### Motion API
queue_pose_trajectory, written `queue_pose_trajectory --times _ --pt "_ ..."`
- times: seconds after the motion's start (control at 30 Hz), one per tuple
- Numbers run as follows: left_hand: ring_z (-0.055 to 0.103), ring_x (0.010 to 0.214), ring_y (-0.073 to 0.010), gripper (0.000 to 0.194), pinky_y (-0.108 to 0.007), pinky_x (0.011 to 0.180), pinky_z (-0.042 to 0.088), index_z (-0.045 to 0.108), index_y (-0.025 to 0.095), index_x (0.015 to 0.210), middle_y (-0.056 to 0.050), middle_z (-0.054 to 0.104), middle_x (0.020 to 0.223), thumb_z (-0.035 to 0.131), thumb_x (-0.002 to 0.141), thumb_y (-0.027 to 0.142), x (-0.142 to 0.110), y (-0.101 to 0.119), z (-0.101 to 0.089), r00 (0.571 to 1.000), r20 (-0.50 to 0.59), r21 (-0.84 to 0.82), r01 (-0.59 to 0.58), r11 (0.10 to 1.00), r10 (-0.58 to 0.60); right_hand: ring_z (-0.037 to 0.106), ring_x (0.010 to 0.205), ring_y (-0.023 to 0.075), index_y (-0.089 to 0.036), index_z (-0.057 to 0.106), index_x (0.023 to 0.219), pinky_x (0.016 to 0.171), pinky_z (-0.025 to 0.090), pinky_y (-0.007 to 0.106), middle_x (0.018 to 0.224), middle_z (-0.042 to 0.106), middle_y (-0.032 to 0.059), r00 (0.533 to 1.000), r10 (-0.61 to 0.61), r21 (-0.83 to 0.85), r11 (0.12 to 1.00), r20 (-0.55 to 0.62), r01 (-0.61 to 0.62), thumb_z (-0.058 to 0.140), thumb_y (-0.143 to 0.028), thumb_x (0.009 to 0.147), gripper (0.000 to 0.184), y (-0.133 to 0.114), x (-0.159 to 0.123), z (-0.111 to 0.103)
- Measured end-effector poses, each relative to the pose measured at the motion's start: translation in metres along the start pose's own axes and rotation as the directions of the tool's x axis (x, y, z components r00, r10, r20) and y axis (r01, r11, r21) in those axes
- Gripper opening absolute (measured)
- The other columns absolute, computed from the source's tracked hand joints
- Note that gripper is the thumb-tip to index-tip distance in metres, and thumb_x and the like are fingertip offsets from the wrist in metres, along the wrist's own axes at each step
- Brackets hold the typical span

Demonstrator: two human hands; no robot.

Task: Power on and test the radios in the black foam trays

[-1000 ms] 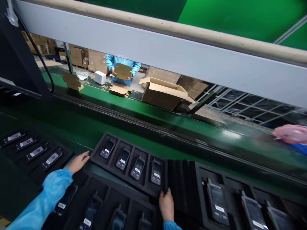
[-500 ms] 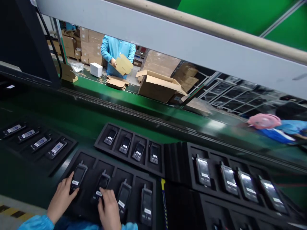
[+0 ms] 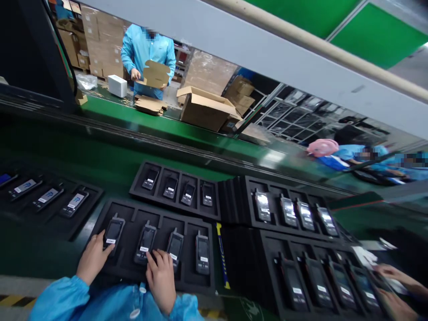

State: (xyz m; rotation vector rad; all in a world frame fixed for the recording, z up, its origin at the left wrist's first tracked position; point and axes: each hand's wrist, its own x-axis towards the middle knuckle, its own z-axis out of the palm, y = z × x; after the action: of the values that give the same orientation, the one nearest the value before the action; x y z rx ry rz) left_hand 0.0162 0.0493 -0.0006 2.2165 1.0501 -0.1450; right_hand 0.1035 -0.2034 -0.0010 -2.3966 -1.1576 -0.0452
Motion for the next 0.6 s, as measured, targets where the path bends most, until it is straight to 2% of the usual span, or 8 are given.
queue_pose_trajectory --times 0.07,0.23,0.4,0.6 --pt "0.050 0.127 -0.0443 0.083 -0.054 0.107 0.040 0.038 -0.005 0.141 -0.030 0.050 0.134 0.031 0.080 0.051 0.000 0.001 -0.002 1.000 0.009 -0.002 -0.003 1.000 0.003 0.059 0.111 0.0345 -0.022 0.065 0.123 0.096 0.052 0.061 0.118 0.067 0.0109 1.000 -0.013 -0.005 1.000 0.004 0.013 0.054 -0.004 0.081 0.047 0.000 -0.001 0.002" --pt "0.050 0.129 -0.0400 0.085 -0.048 0.109 0.041 0.037 -0.004 0.142 -0.027 0.050 0.135 0.031 0.081 0.054 0.000 -0.003 -0.003 0.999 0.043 -0.029 -0.018 0.999 0.019 0.060 0.112 0.0381 -0.020 0.067 0.120 0.097 0.050 0.068 0.118 0.068 0.0137 0.999 -0.040 -0.004 0.999 0.021 0.040 0.057 -0.004 0.080 0.044 0.001 0.001 0.005" --pt "0.048 0.131 -0.0397 0.086 -0.048 0.111 0.040 0.034 -0.005 0.144 -0.028 0.048 0.138 0.030 0.081 0.054 0.000 -0.005 -0.003 0.999 0.043 -0.007 -0.005 1.000 0.005 0.061 0.115 0.0367 -0.019 0.066 0.122 0.100 0.048 0.068 0.117 0.068 0.0146 0.996 -0.074 0.059 0.996 0.055 0.070 0.054 -0.005 0.083 0.043 0.003 0.004 0.000" --pt "0.050 0.130 -0.0390 0.084 -0.047 0.111 0.041 0.036 -0.006 0.142 -0.029 0.048 0.139 0.032 0.080 0.051 0.005 -0.005 -0.002 0.999 0.043 0.015 0.017 1.000 -0.018 0.063 0.109 0.0353 -0.018 0.065 0.121 0.099 0.049 0.067 0.110 0.069 0.0139 0.992 -0.128 0.090 0.988 0.025 0.125 0.054 -0.006 0.084 0.041 0.011 0.009 0.001"
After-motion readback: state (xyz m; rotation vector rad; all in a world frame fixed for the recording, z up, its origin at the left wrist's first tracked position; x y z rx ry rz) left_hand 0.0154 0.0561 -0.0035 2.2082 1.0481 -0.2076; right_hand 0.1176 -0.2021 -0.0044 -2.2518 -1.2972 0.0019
